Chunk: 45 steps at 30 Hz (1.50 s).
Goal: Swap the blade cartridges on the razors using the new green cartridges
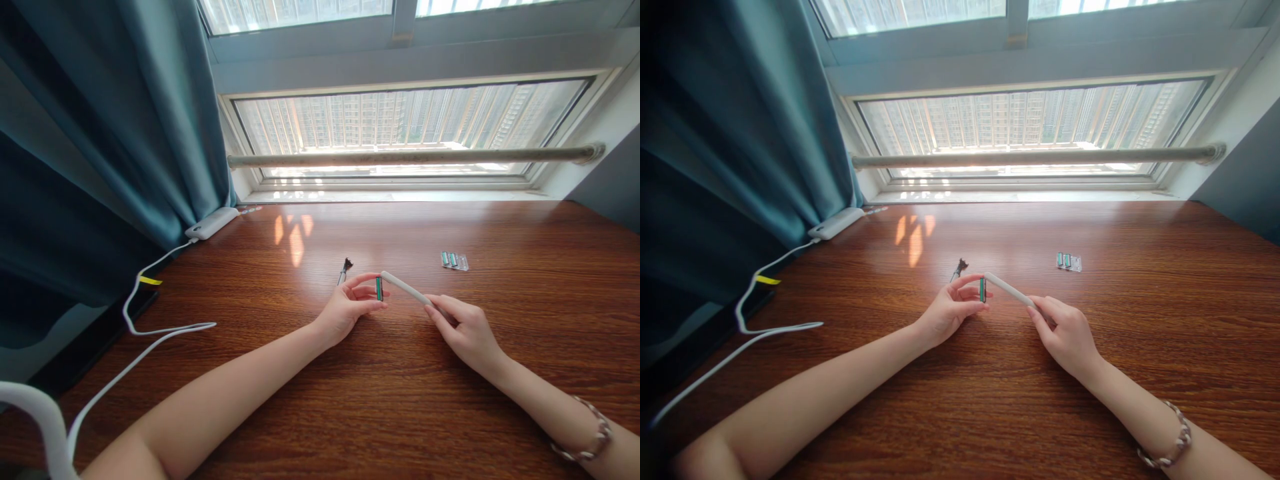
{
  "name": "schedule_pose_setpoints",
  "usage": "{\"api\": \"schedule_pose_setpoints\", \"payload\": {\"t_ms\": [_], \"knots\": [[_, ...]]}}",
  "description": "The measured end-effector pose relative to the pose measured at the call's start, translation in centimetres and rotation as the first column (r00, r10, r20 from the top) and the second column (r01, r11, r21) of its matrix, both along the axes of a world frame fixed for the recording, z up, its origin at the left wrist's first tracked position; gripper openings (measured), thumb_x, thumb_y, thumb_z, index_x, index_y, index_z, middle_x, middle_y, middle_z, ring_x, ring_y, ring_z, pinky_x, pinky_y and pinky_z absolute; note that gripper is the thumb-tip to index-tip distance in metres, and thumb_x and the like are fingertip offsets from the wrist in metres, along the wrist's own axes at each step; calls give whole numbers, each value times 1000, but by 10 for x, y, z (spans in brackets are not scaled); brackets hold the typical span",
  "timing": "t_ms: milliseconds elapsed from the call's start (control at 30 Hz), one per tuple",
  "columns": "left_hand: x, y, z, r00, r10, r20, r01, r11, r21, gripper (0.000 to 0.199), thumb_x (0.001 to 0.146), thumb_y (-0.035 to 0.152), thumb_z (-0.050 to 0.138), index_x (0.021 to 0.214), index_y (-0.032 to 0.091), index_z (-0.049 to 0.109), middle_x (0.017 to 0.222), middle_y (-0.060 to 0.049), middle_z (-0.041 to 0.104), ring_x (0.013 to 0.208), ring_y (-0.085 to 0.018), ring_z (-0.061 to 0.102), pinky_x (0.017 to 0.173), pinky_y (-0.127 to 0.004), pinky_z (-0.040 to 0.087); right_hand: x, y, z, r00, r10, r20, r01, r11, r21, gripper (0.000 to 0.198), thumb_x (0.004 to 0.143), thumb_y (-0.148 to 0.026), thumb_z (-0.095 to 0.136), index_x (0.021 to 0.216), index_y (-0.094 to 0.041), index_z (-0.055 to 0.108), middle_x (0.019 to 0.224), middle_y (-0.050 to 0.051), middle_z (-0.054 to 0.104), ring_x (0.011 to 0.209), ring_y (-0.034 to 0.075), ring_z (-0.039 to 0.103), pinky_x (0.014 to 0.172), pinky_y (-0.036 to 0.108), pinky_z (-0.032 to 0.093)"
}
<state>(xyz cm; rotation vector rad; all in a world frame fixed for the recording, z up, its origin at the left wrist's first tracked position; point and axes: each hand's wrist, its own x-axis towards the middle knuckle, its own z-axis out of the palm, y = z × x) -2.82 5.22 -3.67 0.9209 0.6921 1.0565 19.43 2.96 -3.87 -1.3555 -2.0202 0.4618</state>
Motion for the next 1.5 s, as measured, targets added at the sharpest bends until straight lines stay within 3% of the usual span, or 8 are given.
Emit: {"api": "schedule_pose_setpoints", "payload": {"t_ms": [200, 400, 567, 700, 867, 1000, 1500], "knots": [[0, 1, -2, 1000, 2, 14, -2, 1000, 0, 49, 58, 7, 71, 102, 20, 56, 86, -6, 66, 84, -18, 61, 79, -32, 44, 0, 0, 1, 998, 55, -10, -55, 998, -22, 25, 83, -29, 46, 102, -21, 59, 74, 0, 59, 63, 12, 51, 59, 23, 38], [1, 1, 2, 999, 28, 38, -28, 1000, -12, 49, 57, 7, 71, 102, 17, 55, 83, -6, 66, 88, -19, 59, 78, -31, 46, 0, 0, 1, 999, 6, -37, -7, 1000, -16, 23, 83, -29, 47, 100, -21, 59, 77, -1, 60, 64, 11, 52, 61, 23, 38], [0, 2, 1, 997, 56, 61, -56, 998, -12, 42, 59, 6, 70, 96, 15, 53, 81, -5, 65, 78, -14, 60, 76, -30, 48, 0, -1, 1, 996, 92, 19, -92, 996, -22, 24, 83, -29, 46, 102, -21, 58, 68, -1, 56, 58, 11, 48, 56, 23, 36], [0, 2, 1, 995, 83, 59, -84, 996, 13, 43, 58, 5, 70, 96, 14, 50, 85, -6, 63, 85, -15, 58, 76, -30, 48, 1, -1, 2, 998, 50, 24, -49, 999, -17, 23, 83, -29, 46, 100, -21, 59, 71, 0, 57, 60, 11, 49, 58, 24, 36], [1, 1, 2, 992, 115, 52, -116, 993, 19, 40, 59, 9, 70, 93, 16, 50, 83, -2, 61, 77, -14, 60, 77, -32, 47, 0, -2, 2, 992, 111, 57, -110, 994, -25, 24, 84, -29, 45, 102, -21, 58, 67, 0, 54, 58, 11, 48, 57, 24, 36], [1, 0, 2, 988, 149, 40, -149, 989, 5, 40, 55, 8, 72, 87, 16, 49, 84, -1, 60, 73, -12, 61, 77, -31, 47, -1, -2, 2, 996, 72, 54, -71, 997, -18, 23, 84, -29, 45, 100, -21, 59, 69, 0, 55, 59, 11, 48, 58, 24, 36], [0, 1, 1, 984, 169, 47, -169, 986, -10, 35, 58, 11, 72, 80, 15, 45, 75, 0, 61, 71, -11, 60, 74, -26, 46, 0, -3, 3, 991, 127, 35, -127, 992, -9, 24, 83, -28, 44, 100, -19, 59, 69, 1, 56, 58, 11, 50, 57, 23, 37]]}}
